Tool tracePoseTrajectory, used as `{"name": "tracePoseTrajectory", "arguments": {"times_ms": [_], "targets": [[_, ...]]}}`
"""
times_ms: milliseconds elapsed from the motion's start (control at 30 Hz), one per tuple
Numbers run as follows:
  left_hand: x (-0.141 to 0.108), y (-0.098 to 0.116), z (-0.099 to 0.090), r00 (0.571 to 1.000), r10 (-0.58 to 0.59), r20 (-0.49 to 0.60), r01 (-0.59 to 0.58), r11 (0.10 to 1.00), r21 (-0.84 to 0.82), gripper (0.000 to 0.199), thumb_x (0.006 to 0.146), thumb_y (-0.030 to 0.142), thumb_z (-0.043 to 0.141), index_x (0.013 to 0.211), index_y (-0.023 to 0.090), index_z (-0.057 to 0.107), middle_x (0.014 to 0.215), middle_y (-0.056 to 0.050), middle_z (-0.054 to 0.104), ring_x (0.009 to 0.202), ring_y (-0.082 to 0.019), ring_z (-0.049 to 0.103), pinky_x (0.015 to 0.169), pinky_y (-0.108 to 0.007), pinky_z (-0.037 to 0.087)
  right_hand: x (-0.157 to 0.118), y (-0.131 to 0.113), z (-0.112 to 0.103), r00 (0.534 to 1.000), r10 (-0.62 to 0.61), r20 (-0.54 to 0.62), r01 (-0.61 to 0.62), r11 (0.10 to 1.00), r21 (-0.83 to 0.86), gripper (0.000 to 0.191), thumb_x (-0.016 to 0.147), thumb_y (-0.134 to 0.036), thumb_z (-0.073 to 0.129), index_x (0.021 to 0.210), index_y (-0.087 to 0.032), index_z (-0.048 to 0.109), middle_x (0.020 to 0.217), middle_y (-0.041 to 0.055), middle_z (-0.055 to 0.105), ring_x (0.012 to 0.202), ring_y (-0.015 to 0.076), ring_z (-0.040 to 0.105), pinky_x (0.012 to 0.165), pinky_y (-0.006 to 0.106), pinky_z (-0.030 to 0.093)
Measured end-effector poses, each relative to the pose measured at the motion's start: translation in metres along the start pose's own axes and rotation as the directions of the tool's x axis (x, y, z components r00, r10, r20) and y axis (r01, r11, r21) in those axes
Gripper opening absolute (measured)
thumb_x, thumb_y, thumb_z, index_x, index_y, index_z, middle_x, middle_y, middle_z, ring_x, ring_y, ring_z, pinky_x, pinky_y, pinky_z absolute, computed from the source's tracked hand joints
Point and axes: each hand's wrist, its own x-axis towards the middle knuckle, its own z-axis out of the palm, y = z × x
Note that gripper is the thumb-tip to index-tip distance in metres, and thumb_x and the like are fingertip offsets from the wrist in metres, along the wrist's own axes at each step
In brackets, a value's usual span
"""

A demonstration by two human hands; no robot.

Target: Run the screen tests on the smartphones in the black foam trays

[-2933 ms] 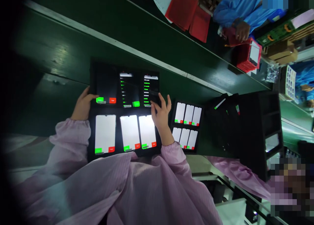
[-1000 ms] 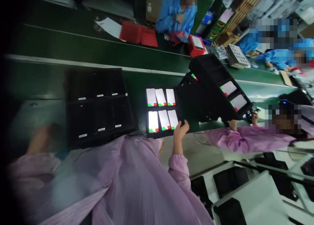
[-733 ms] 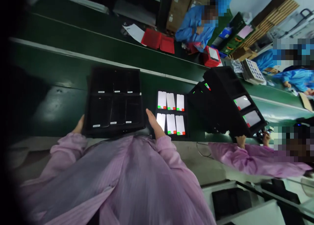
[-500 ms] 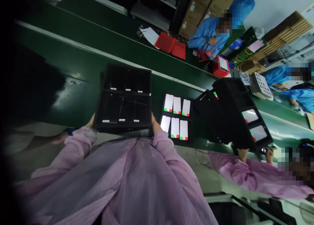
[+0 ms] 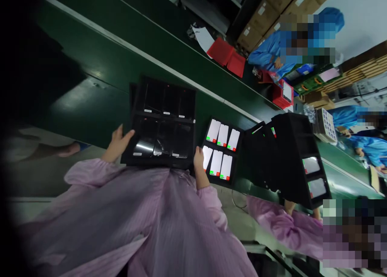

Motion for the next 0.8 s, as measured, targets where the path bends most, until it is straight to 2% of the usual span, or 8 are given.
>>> {"name": "tracePoseTrajectory", "arguments": {"times_ms": [67, 100, 167, 233, 333, 500, 667, 800], "targets": [[-0.003, 0.017, 0.006, 0.992, 0.127, 0.015, -0.126, 0.952, 0.278, 0.099, 0.084, 0.059, 0.076, 0.166, 0.014, 0.044, 0.171, -0.029, 0.039, 0.155, -0.048, 0.046, 0.123, -0.061, 0.043, -0.003, -0.011, 0.012, 0.974, -0.207, -0.093, 0.185, 0.962, -0.2, 0.032, 0.096, -0.037, 0.056, 0.119, -0.021, 0.072, 0.14, 0.0166, 0.07, 0.147, 0.0323, 0.053, 0.128, 0.06, 0.039], [-0.006, 0.026, 0.011, 0.985, 0.167, 0.047, -0.172, 0.906, 0.386, 0.108, 0.08, 0.059, 0.08, 0.169, 0.014, 0.039, 0.174, -0.031, 0.032, 0.157, -0.051, 0.042, 0.123, -0.065, 0.041, -0.006, -0.016, 0.022, 0.939, -0.336, -0.072, 0.297, 0.899, -0.321, 0.033, 0.096, -0.034, 0.057, 0.123, -0.021, 0.072, 0.145, 0.0167, 0.068, 0.15, 0.0318, 0.05, 0.13, 0.06, 0.036], [-0.013, 0.041, 0.02, 0.98, 0.188, 0.066, -0.194, 0.828, 0.527, 0.115, 0.078, 0.058, 0.082, 0.172, 0.012, 0.033, 0.175, -0.036, 0.024, 0.156, -0.056, 0.038, 0.12, -0.071, 0.04, -0.016, -0.026, 0.045, 0.847, -0.522, 0.101, 0.497, 0.709, -0.501, 0.033, 0.098, -0.03, 0.057, 0.126, -0.022, 0.074, 0.151, 0.016, 0.064, 0.155, 0.0315, 0.044, 0.131, 0.06, 0.034], [-0.019, 0.05, 0.026, 0.981, 0.191, 0.044, -0.181, 0.795, 0.58, 0.111, 0.081, 0.055, 0.079, 0.172, 0.01, 0.032, 0.176, -0.037, 0.022, 0.156, -0.057, 0.036, 0.118, -0.072, 0.04, -0.027, -0.033, 0.068, 0.807, -0.526, 0.27, 0.572, 0.578, -0.582, 0.036, 0.098, -0.027, 0.059, 0.131, -0.023, 0.074, 0.159, 0.015, 0.059, 0.161, 0.0328, 0.036, 0.132, 0.06, 0.032], [-0.02, 0.053, 0.026, 0.973, 0.231, 0.027, -0.205, 0.798, 0.567, 0.101, 0.084, 0.046, 0.074, 0.17, 0.011, 0.035, 0.178, -0.034, 0.02, 0.157, -0.055, 0.033, 0.118, -0.072, 0.041, -0.038, -0.04, 0.086, 0.846, -0.418, 0.331, 0.521, 0.518, -0.678, 0.051, 0.097, -0.023, 0.059, 0.148, -0.024, 0.066, 0.173, 0.0144, 0.045, 0.166, 0.0379, 0.025, 0.131, 0.067, 0.028], [-0.013, 0.05, 0.026, 0.959, 0.284, 0.008, -0.248, 0.822, 0.512, 0.094, 0.08, 0.037, 0.075, 0.164, 0.009, 0.043, 0.179, -0.033, 0.018, 0.157, -0.056, 0.032, 0.119, -0.072, 0.039, -0.037, -0.049, 0.081, 0.912, -0.319, 0.259, 0.396, 0.514, -0.761, 0.062, 0.095, -0.019, 0.055, 0.158, -0.022, 0.058, 0.178, 0.0159, 0.036, 0.169, 0.04, 0.018, 0.133, 0.071, 0.019], [-0.012, 0.046, 0.026, 0.95, 0.311, 0.022, -0.282, 0.826, 0.489, 0.089, 0.081, 0.037, 0.075, 0.161, 0.01, 0.047, 0.179, -0.032, 0.018, 0.158, -0.056, 0.029, 0.123, -0.072, 0.033, -0.032, -0.056, 0.079, 0.904, -0.327, 0.276, 0.413, 0.496, -0.764, 0.064, 0.089, -0.015, 0.057, 0.153, -0.019, 0.06, 0.181, 0.0157, 0.03, 0.172, 0.0393, 0.009, 0.134, 0.073, 0.013], [-0.012, 0.041, 0.02, 0.942, 0.329, 0.07, -0.32, 0.814, 0.485, 0.09, 0.08, 0.036, 0.077, 0.161, 0.009, 0.047, 0.178, -0.034, 0.019, 0.158, -0.057, 0.03, 0.124, -0.072, 0.031, -0.036, -0.057, 0.079, 0.909, -0.347, 0.23, 0.39, 0.517, -0.762, 0.052, 0.089, -0.011, 0.054, 0.139, -0.015, 0.068, 0.18, 0.0176, 0.032, 0.172, 0.0388, 0.008, 0.133, 0.076, 0.009]]}}
